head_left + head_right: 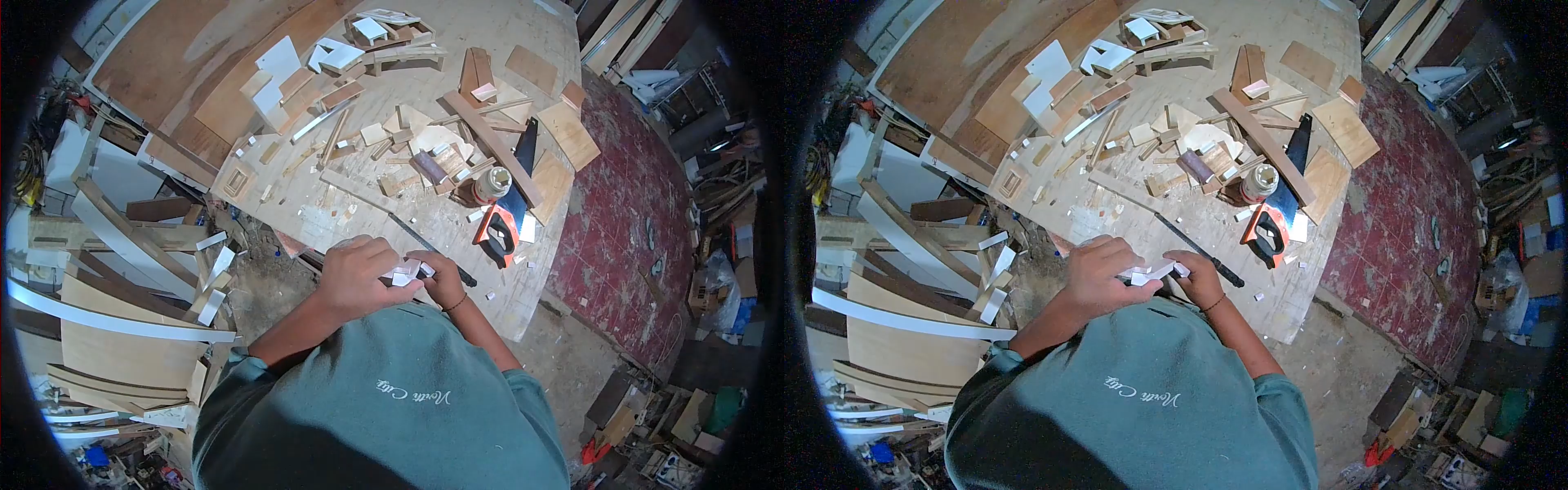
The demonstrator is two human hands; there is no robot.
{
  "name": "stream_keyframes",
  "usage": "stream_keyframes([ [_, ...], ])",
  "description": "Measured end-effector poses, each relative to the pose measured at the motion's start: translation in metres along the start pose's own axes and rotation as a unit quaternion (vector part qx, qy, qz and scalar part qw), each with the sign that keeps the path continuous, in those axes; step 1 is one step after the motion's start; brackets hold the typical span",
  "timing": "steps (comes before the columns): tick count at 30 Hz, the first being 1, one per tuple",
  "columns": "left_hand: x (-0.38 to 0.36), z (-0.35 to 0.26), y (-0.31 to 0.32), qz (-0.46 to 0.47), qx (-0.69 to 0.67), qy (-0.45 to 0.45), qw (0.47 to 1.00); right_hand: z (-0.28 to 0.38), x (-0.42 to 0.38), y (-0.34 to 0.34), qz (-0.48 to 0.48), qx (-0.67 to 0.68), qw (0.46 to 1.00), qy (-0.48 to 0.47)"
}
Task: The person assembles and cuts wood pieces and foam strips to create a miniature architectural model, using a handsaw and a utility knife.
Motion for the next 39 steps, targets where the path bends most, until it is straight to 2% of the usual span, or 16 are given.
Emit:
stream_keyframes([
  [3,0.001,0.002,0.000,0.038,-0.004,-0.013,0.999,-0.005,-0.002,0.003,0.005,0.000,1.000,0.003],
  [5,0.001,0.004,0.004,0.103,-0.015,-0.012,0.994,-0.005,-0.003,0.005,0.006,-0.002,1.000,0.002],
  [8,-0.002,0.002,-0.002,0.114,-0.044,0.004,0.993,0.002,-0.003,0.006,0.001,0.005,1.000,-0.018],
  [12,-0.011,0.006,-0.004,0.111,-0.040,0.003,0.993,0.000,-0.001,0.010,0.006,0.001,1.000,-0.010],
  [15,-0.014,0.004,-0.011,0.073,-0.035,0.012,0.997,0.003,0.000,0.010,0.005,-0.001,1.000,-0.009],
  [29,-0.027,0.015,-0.020,0.006,-0.064,-0.027,0.998,0.013,0.005,0.012,0.010,-0.016,1.000,0.003],
  [31,-0.027,0.025,-0.026,-0.016,-0.078,-0.037,0.996,0.033,0.006,-0.005,-0.068,-0.059,0.995,-0.035],
  [33,-0.029,0.037,-0.032,-0.037,-0.092,-0.047,0.994,0.037,0.003,-0.019,-0.100,-0.074,0.992,-0.037],
  [34,-0.033,0.047,-0.036,-0.067,-0.135,-0.081,0.985,0.039,0.000,-0.029,-0.128,-0.089,0.987,-0.036],
  [36,-0.041,0.065,-0.040,-0.108,-0.219,-0.141,0.959,0.041,-0.009,-0.048,-0.179,-0.063,0.982,0.002],
  [37,-0.042,0.067,-0.038,-0.107,-0.217,-0.140,0.960,0.039,-0.017,-0.055,-0.209,-0.049,0.977,0.021],
  [39,-0.050,0.084,-0.036,-0.167,-0.331,-0.191,0.909,0.055,-0.032,-0.074,-0.294,-0.018,0.955,0.036],
])
Point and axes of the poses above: each hand's wrist, its own x-axis towards the middle knuckle, its own y-axis out of the palm, z = x × y, the point moved 8 cm from there along x, towards the middle knuckle, and after that the axes turned 2 degrees about z, right-handed, at the moved point
